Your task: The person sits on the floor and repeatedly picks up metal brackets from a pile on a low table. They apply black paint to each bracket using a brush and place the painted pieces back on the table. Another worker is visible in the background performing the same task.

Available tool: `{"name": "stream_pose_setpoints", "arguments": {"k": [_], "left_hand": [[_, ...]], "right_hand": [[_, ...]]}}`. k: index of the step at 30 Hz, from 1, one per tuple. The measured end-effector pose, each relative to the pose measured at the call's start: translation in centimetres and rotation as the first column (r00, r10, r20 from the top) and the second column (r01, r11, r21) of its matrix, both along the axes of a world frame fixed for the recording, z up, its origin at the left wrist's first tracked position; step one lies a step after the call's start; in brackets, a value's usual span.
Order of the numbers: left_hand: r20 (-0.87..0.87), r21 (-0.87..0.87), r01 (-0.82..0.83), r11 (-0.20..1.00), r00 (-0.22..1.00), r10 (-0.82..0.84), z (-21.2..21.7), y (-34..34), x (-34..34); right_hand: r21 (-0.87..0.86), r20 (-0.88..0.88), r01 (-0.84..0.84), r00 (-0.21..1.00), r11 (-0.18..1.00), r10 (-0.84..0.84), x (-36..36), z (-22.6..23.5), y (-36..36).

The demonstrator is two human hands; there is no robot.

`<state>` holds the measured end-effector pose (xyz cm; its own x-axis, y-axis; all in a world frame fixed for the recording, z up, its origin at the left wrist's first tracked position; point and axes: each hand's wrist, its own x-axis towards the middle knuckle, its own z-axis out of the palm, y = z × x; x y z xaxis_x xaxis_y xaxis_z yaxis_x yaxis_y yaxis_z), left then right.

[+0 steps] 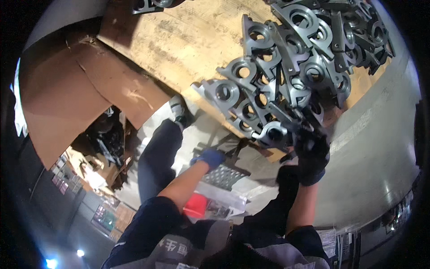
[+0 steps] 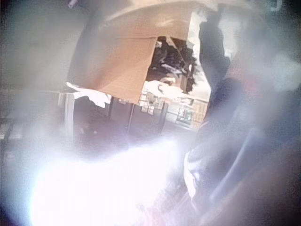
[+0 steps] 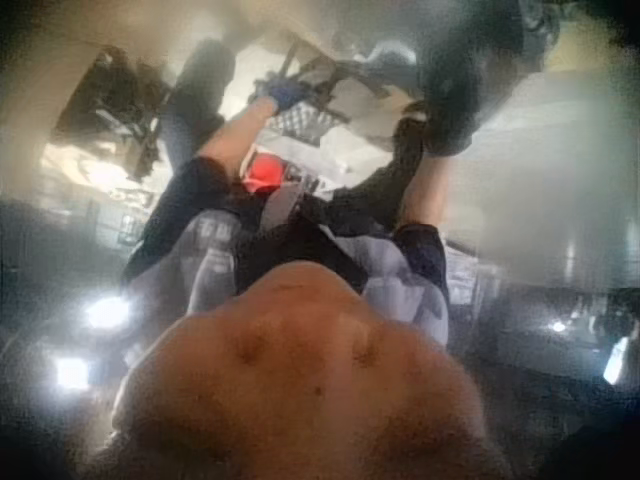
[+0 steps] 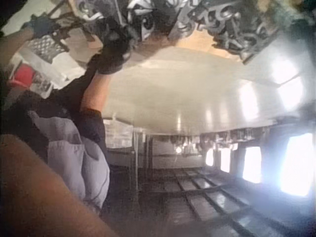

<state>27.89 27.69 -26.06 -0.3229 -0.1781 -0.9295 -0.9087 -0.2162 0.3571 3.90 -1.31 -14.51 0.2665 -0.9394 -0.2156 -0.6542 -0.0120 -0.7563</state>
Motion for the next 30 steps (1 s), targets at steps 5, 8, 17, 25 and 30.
{"name": "stream_pose_setpoints", "arguments": {"k": [5, 8, 17, 25, 30], "left_hand": [[-0.033, 0.313, 0.246, 0.917, 0.968, -0.248, -1.1, -2.0, 2.3], [-0.053, 0.288, 0.234, 0.929, 0.972, -0.228, 0.4, -3.9, 3.5], [-0.360, 0.341, 0.624, 0.703, 0.778, -0.515, -6.5, -7.5, 8.0], [-0.137, 0.210, 0.135, 0.968, 0.985, -0.108, -1.3, -14.7, 2.6], [-0.308, -0.297, -0.033, 0.954, 0.949, -0.063, -0.1, -14.1, 4.3]], "right_hand": [[0.564, 0.299, 0.371, 0.741, 0.738, -0.602, -3.8, -0.8, 6.0], [0.134, 0.149, 0.238, 0.955, 0.962, -0.257, -4.4, 1.1, 5.5], [-0.167, 0.233, 0.455, 0.880, 0.875, -0.414, -6.5, 1.7, 7.4], [0.360, 0.931, 0.296, -0.180, 0.885, -0.318, -3.3, 5.9, 7.6], [-0.073, 0.819, 0.587, 0.497, 0.806, -0.288, -3.3, 4.2, 8.7]]}}
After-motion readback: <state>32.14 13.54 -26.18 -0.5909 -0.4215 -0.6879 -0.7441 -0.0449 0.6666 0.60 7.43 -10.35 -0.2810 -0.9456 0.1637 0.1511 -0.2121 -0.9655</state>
